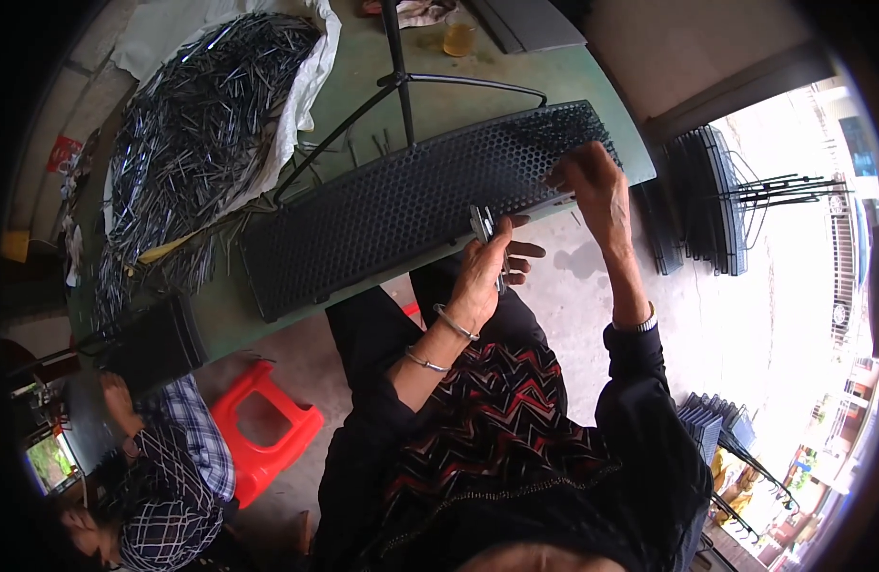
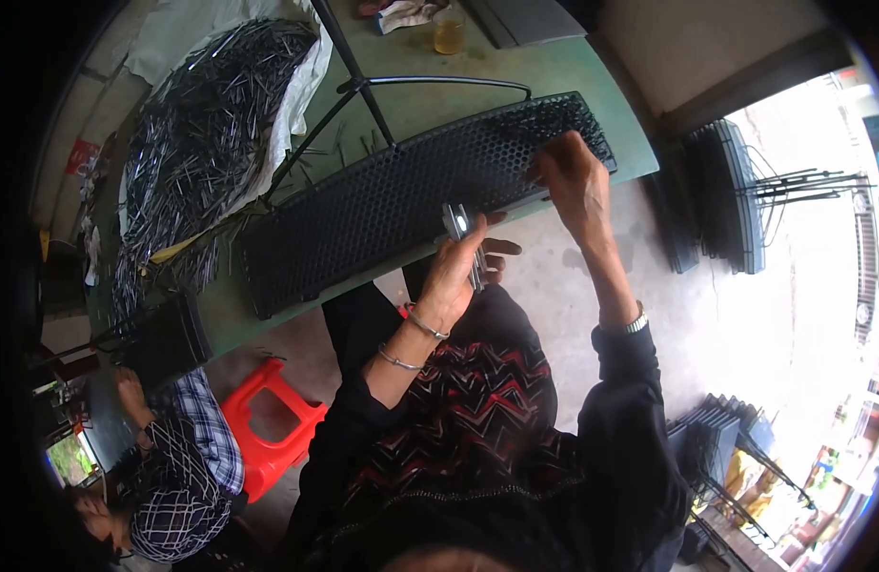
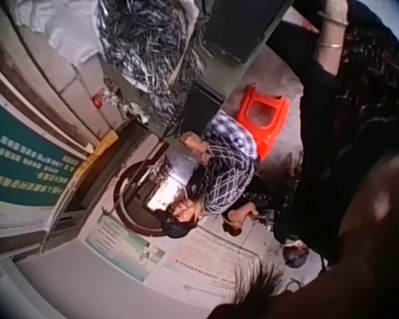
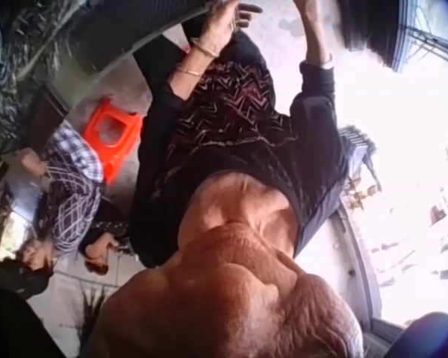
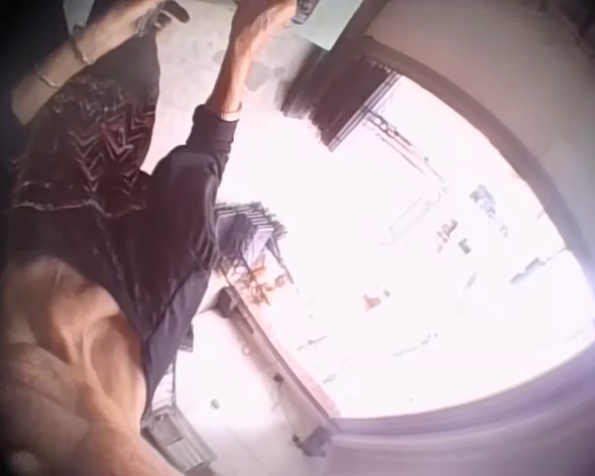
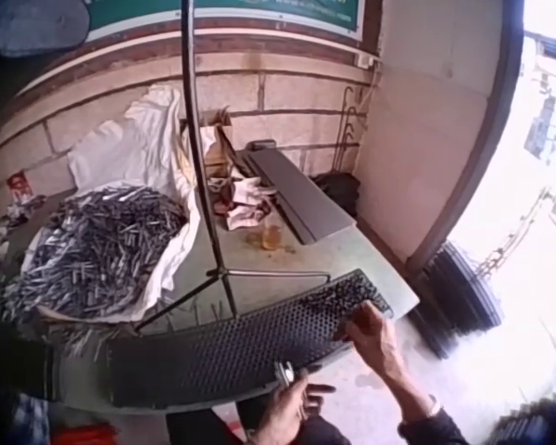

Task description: Manually inserting small metal pins into a perforated metal grate using pliers.

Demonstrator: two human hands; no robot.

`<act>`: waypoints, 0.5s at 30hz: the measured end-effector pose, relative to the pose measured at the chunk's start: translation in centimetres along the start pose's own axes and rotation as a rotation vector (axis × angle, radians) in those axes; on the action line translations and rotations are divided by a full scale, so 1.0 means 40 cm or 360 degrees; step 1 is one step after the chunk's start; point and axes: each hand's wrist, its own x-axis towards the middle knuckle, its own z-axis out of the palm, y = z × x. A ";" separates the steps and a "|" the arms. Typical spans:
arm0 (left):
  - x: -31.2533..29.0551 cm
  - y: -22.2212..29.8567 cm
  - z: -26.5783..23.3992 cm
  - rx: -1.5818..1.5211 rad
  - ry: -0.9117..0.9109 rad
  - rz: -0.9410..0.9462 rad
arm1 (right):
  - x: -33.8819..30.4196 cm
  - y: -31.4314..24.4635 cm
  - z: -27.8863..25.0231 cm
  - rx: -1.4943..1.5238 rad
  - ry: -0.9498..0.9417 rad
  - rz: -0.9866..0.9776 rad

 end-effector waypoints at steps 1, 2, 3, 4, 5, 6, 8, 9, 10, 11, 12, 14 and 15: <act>-0.008 0.011 0.014 0.0055 0.0051 -0.0072 | 0.006 -0.008 0.002 -0.0058 0.0119 -0.0055; -0.012 0.019 0.022 0.0111 0.0102 -0.0144 | 0.015 0.001 0.003 -0.0059 0.0123 -0.0051; -0.003 0.012 0.009 0.0131 0.0027 -0.0167 | 0.025 0.012 0.009 -0.0070 0.0219 -0.0159; 0.007 0.006 -0.001 0.0131 0.0027 -0.0166 | 0.033 0.021 0.015 -0.0080 0.0315 -0.0267; 0.017 0.001 -0.011 0.0037 -0.0040 -0.0223 | 0.041 0.026 0.018 -0.0078 0.0314 -0.0268; 0.024 -0.005 -0.018 -0.0059 -0.0109 -0.0281 | 0.048 0.030 0.021 -0.0147 0.0336 -0.0292; 0.037 -0.026 -0.028 -0.0091 -0.0042 -0.0232 | 0.061 0.044 0.028 -0.0216 0.0358 -0.0316; 0.038 -0.025 -0.023 -0.0120 0.0024 -0.0184 | 0.068 0.053 0.034 -0.0221 0.0363 -0.0338; 0.036 -0.025 -0.020 -0.0119 0.0025 -0.0185 | 0.072 0.060 0.037 -0.0226 0.0368 -0.0361; 0.032 -0.027 -0.016 -0.0166 0.0073 -0.0154 | 0.074 0.064 0.037 -0.0225 0.0369 -0.0359; 0.028 -0.024 -0.013 -0.0213 0.0123 -0.0122 | 0.075 0.062 0.040 -0.0218 0.0375 -0.0386; 0.028 -0.028 -0.019 -0.0231 0.0116 -0.0110 | 0.074 0.061 0.043 -0.0210 0.0381 -0.0411; 0.026 -0.022 -0.016 -0.0249 0.0107 -0.0098 | 0.075 0.062 0.042 -0.0237 0.0386 -0.0406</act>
